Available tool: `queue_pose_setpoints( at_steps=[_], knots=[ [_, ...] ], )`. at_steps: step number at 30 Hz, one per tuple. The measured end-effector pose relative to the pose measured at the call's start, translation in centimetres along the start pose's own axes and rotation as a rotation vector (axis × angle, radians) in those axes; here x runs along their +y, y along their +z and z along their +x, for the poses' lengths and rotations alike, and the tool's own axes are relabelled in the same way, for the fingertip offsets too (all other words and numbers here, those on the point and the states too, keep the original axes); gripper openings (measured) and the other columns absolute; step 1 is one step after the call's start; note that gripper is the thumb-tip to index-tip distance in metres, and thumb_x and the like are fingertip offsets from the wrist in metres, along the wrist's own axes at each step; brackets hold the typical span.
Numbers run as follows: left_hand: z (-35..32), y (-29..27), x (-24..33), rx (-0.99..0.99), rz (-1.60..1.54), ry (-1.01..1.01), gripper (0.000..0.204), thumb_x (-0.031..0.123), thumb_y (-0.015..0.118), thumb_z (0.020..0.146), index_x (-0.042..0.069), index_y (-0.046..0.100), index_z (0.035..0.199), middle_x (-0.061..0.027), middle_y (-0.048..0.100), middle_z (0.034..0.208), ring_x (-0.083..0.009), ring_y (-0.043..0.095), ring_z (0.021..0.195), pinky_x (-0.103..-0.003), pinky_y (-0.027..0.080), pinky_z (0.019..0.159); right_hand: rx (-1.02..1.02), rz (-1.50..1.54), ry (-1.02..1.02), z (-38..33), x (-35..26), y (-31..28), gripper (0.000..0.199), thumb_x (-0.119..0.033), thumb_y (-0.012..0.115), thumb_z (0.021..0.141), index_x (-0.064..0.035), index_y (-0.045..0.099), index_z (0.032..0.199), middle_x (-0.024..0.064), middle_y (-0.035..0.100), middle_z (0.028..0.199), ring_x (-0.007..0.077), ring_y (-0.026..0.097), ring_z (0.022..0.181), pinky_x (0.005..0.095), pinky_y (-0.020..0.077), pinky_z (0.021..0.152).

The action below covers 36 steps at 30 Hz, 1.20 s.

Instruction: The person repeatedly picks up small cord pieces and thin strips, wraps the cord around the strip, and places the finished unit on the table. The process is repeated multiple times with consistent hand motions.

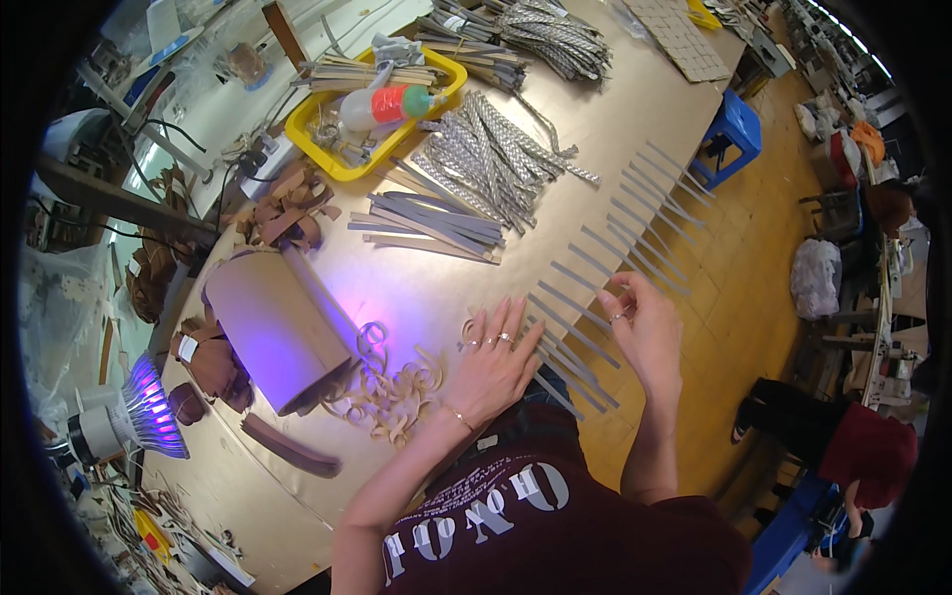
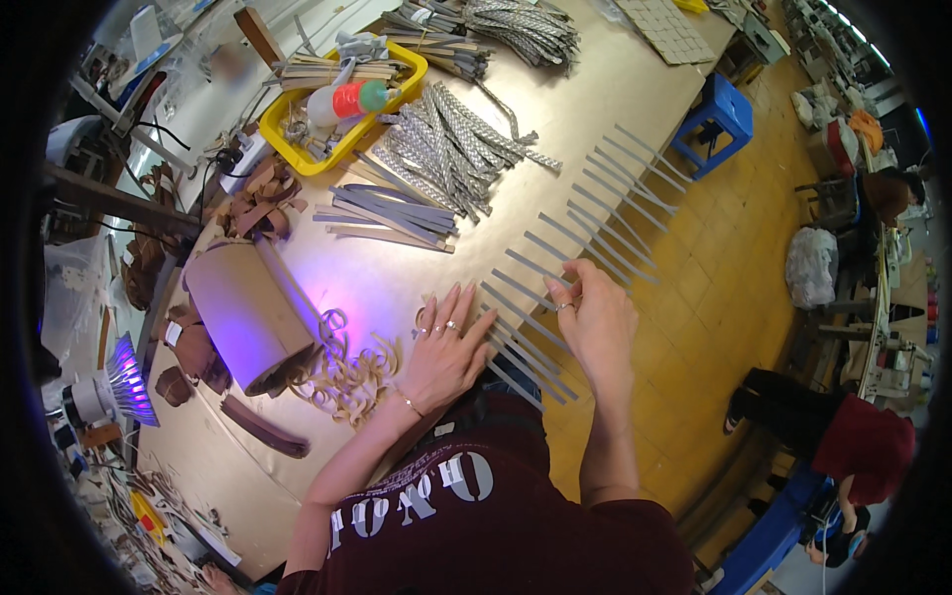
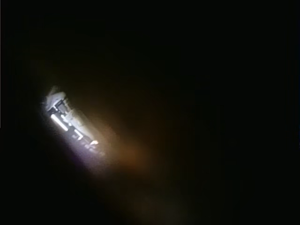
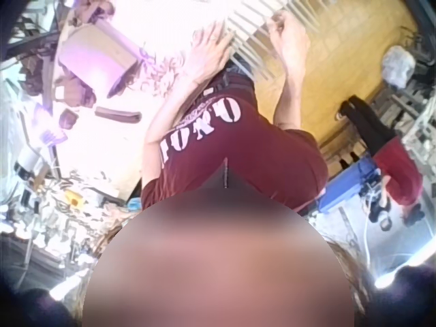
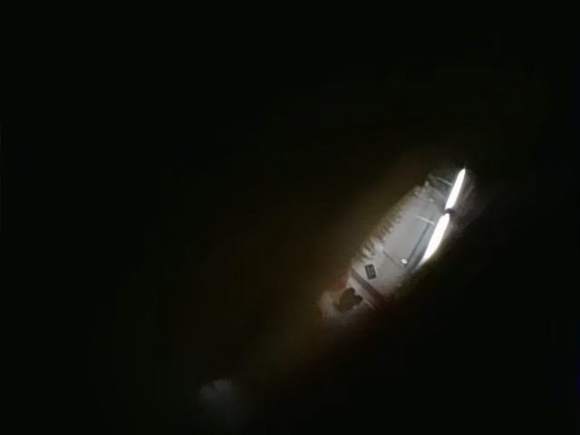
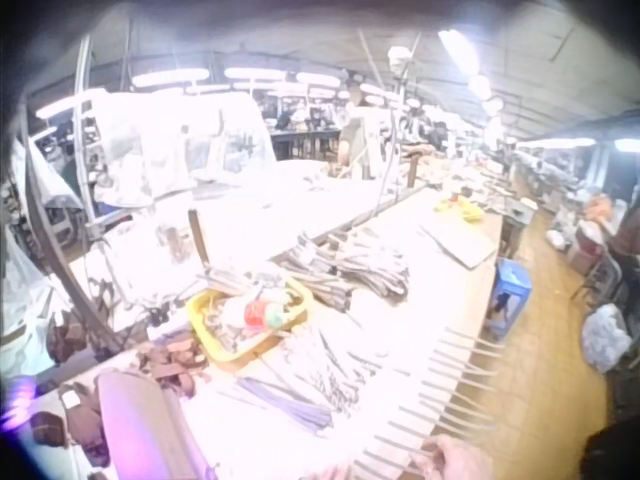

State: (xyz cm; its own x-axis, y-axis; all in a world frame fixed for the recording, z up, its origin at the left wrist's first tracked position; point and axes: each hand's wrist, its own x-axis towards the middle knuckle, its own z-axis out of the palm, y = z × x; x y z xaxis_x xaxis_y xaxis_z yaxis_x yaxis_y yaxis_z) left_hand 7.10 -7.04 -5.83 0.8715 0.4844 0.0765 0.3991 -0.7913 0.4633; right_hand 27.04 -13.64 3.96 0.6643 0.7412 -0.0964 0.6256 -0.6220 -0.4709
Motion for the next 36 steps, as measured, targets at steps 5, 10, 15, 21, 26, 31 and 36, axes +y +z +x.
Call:
queue_pose_setpoints(
  at_steps=[5,10,15,21,26,31,36],
  knots=[
    [1.6,0.6,0.2,0.033,0.009,-0.037,0.049,0.042,0.061,0.092,0.012,0.058,0.13,-0.0203,0.028,0.157,-0.0374,0.024,0.146,-0.052,0.017,0.119,0.014,0.019,0.008,1.0,0.0,-0.3,0.028,-0.027,0.07,0.09,-0.0049,0.066,0.107,0.008,0.066,0.073,0.0211,0.062,0.064,0.0346,0.0467,0.061],
    [3.5,1.2,0.6,0.1,-0.022,-0.02,0.049,0.043,0.06,0.092,0.011,0.058,0.128,-0.0217,0.027,0.157,-0.0377,0.022,0.147,-0.053,0.016,0.119,0.049,0.064,0.018,1.9,0.1,-0.6,0.029,-0.027,0.071,0.089,-0.004,0.066,0.107,0.0083,0.065,0.072,0.0208,0.061,0.063,0.0343,0.0471,0.062],
    [6.0,1.4,0.7,0.106,0.011,0.005,0.052,0.047,0.056,0.094,0.009,0.057,0.129,-0.022,0.024,0.158,-0.0379,0.02,0.147,-0.053,0.016,0.119,0.07,0.054,0.032,2.4,0.6,-1.2,0.031,-0.031,0.068,0.091,-0.006,0.067,0.109,0.01,0.067,0.078,0.0256,0.065,0.071,0.0385,0.0494,0.064],
    [8.2,1.3,0.7,0.011,0.069,0.003,0.055,0.049,0.053,0.095,0.009,0.055,0.133,-0.0223,0.023,0.158,-0.0385,0.019,0.147,-0.054,0.015,0.119,0.145,0.091,0.086,2.8,1.8,-2.0,0.029,-0.03,0.068,0.091,-0.0052,0.067,0.107,0.01,0.066,0.076,0.024,0.064,0.069,0.0376,0.0487,0.064],
    [11.1,2.4,0.6,0.139,-0.024,0.077,0.057,0.05,0.053,0.095,0.01,0.054,0.135,-0.0229,0.024,0.158,-0.0389,0.02,0.147,-0.054,0.016,0.118,0.2,0.116,0.121,3.0,2.9,-2.5,0.028,-0.025,0.07,0.09,-0.0021,0.067,0.105,0.0098,0.064,0.073,0.0199,0.06,0.066,0.0338,0.0478,0.064],
    [12.7,2.6,0.1,0.078,0.098,0.102,0.061,0.053,0.05,0.096,0.007,0.053,0.136,-0.0247,0.027,0.157,-0.0384,0.02,0.147,-0.055,0.017,0.118,0.197,0.12,0.162,2.9,3.7,-2.9,0.028,-0.028,0.069,0.09,-0.0041,0.068,0.105,0.0108,0.067,0.075,0.0235,0.063,0.068,0.0369,0.0488,0.064],
    [14.0,2.5,0.1,0.045,0.121,0.106,0.061,0.052,0.05,0.096,0.008,0.052,0.138,-0.0245,0.025,0.157,-0.0384,0.021,0.147,-0.055,0.017,0.118,0.228,0.123,0.194,3.2,4.1,-3.1,0.028,-0.028,0.069,0.091,-0.004,0.068,0.105,0.0106,0.067,0.075,0.0233,0.063,0.067,0.0369,0.0489,0.063]
  ],
)
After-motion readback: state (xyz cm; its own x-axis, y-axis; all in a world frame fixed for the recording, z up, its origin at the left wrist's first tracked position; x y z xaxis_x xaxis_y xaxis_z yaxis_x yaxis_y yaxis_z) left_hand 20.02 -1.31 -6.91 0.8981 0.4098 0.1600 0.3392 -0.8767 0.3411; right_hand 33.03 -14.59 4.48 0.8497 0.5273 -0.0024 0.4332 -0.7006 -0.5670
